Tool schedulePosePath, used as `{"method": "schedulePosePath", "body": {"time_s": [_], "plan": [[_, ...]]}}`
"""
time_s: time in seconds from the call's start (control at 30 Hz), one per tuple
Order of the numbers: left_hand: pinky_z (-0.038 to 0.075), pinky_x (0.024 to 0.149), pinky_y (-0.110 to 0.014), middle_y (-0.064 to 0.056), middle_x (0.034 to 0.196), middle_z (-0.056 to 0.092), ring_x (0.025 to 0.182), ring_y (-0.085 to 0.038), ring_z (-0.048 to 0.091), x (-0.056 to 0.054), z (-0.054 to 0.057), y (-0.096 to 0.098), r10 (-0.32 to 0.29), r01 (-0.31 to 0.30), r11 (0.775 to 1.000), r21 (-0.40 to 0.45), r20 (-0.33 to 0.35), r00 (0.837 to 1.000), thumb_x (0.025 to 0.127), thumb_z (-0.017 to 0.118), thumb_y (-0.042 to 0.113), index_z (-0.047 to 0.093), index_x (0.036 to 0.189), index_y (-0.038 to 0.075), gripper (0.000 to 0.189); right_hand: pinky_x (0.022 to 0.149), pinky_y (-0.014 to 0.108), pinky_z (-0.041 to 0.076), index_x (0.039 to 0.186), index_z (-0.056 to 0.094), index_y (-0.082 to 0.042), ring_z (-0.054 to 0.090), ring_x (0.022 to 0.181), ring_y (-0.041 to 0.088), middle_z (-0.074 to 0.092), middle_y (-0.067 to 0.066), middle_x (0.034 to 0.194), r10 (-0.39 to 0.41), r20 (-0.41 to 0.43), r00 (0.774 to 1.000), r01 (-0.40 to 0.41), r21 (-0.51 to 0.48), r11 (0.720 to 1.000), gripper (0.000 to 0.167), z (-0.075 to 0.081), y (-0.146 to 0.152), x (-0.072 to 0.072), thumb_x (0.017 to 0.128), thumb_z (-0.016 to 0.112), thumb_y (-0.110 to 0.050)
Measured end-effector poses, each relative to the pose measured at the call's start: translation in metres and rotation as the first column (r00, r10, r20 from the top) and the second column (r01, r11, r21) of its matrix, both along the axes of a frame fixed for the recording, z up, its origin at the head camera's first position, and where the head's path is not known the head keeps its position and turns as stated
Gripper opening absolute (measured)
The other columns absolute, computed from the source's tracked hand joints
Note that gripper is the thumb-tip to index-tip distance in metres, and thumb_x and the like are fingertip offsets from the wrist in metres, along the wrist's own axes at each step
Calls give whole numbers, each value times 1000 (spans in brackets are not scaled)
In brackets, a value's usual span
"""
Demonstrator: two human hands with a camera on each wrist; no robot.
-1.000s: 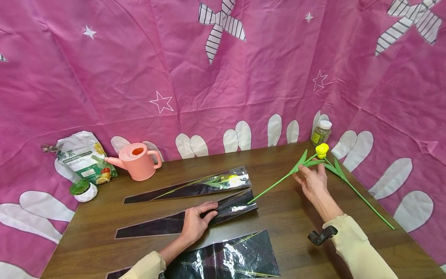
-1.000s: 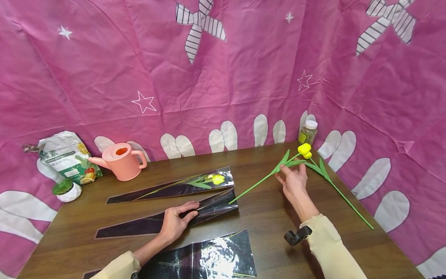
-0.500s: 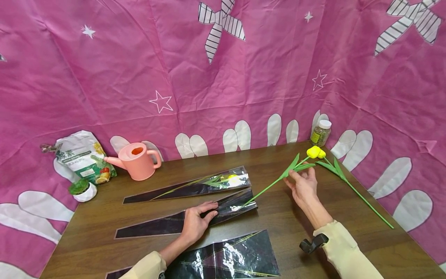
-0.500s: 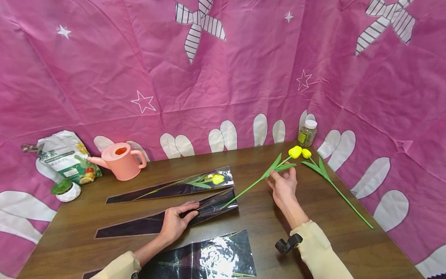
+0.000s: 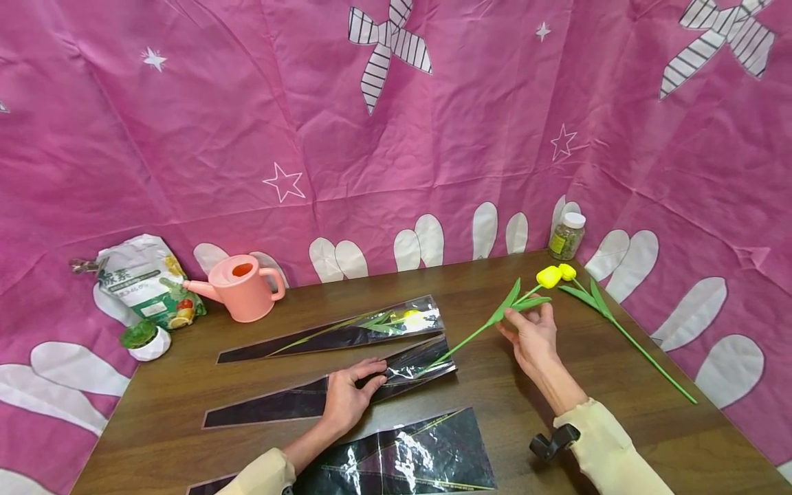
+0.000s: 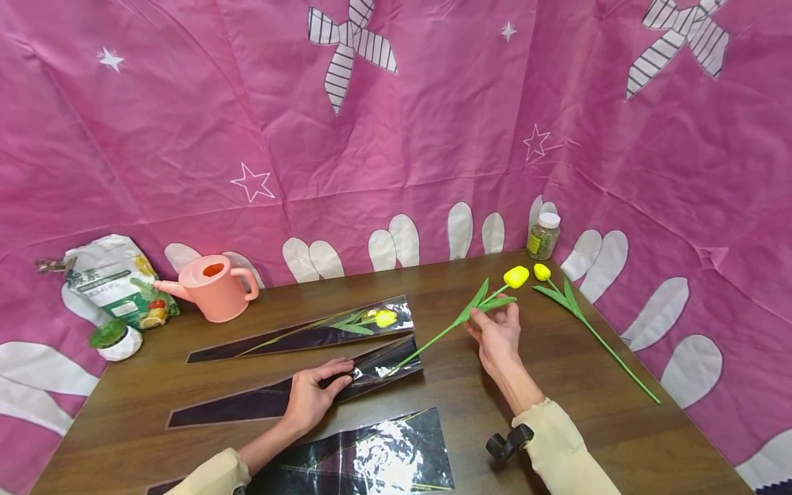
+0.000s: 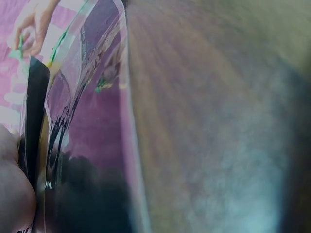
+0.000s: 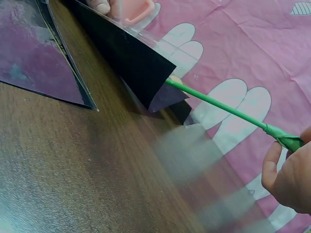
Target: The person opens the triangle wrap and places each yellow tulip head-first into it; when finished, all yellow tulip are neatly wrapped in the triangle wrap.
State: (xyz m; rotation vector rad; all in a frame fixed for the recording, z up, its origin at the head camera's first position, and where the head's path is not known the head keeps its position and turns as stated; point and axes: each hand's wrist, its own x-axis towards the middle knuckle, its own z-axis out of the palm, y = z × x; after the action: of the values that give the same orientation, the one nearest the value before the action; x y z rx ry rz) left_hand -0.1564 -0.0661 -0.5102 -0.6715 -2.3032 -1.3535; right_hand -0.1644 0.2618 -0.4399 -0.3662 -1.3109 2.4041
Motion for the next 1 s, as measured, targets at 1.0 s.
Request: {"method": "schedulePosePath", "body": {"time_s": [1.0], "plan": [[55, 87, -48, -6, 104, 75, 101, -25, 71, -1, 2, 2, -3, 3, 1000, 13, -12, 1000, 78, 84, 1, 81, 99, 7, 23, 83, 40, 58, 114, 43, -10, 67, 90, 16, 65, -2, 95, 155, 34, 987, -153, -71, 986, 22, -20, -27, 27, 101, 60, -9]]}}
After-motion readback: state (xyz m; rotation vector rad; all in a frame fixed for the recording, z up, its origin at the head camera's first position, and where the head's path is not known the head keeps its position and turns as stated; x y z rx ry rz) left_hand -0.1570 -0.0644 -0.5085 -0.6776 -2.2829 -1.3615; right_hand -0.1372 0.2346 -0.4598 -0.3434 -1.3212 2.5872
